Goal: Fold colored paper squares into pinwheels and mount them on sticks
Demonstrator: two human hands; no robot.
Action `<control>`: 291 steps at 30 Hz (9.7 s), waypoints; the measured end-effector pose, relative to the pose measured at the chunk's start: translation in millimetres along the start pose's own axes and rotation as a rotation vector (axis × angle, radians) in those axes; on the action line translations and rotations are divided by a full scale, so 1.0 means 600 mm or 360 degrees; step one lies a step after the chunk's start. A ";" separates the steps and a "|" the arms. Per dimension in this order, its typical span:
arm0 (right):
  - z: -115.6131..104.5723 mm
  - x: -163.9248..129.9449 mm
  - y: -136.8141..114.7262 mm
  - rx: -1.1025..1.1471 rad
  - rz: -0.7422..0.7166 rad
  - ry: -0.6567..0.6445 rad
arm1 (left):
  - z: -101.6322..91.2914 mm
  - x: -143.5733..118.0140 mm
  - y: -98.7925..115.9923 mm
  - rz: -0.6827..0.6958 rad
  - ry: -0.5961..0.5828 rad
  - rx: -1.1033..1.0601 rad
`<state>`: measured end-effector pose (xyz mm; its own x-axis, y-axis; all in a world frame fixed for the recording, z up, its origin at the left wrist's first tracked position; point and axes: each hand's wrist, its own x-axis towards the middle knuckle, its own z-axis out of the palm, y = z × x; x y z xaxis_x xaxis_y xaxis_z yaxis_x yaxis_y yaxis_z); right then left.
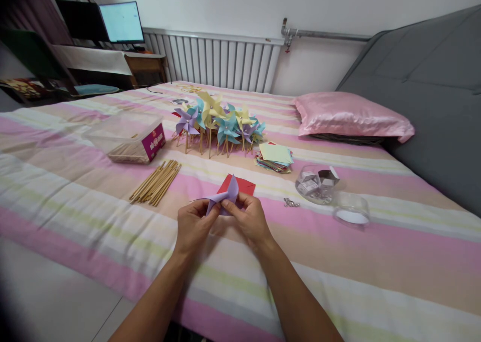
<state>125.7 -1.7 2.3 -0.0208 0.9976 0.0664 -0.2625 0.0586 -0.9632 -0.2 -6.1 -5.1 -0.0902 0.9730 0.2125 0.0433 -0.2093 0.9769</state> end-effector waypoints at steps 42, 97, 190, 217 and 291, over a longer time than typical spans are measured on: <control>-0.023 0.002 -0.022 -0.0141 0.0130 -0.0012 | -0.002 0.008 -0.007 -0.0542 -0.0006 -0.0444; -0.016 -0.008 -0.002 0.0052 0.0444 -0.0024 | -0.151 0.079 -0.013 -0.0469 0.0825 0.2026; -0.037 -0.012 -0.032 -0.0901 -0.1201 0.0289 | -0.104 0.042 0.024 0.0466 -0.0179 0.0412; -0.036 -0.011 -0.025 -0.0827 -0.1357 0.0298 | -0.104 0.041 0.022 0.0407 -0.0168 0.0360; -0.053 0.014 -0.013 -0.0433 -0.0927 0.0557 | -0.085 0.028 0.004 0.0036 -0.0574 0.0457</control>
<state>158.3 7.4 2.1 0.3703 0.7528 0.5442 0.1130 0.5449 -0.8308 -52.5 4.7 2.0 0.2640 0.9508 0.1620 0.3197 -0.2448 0.9154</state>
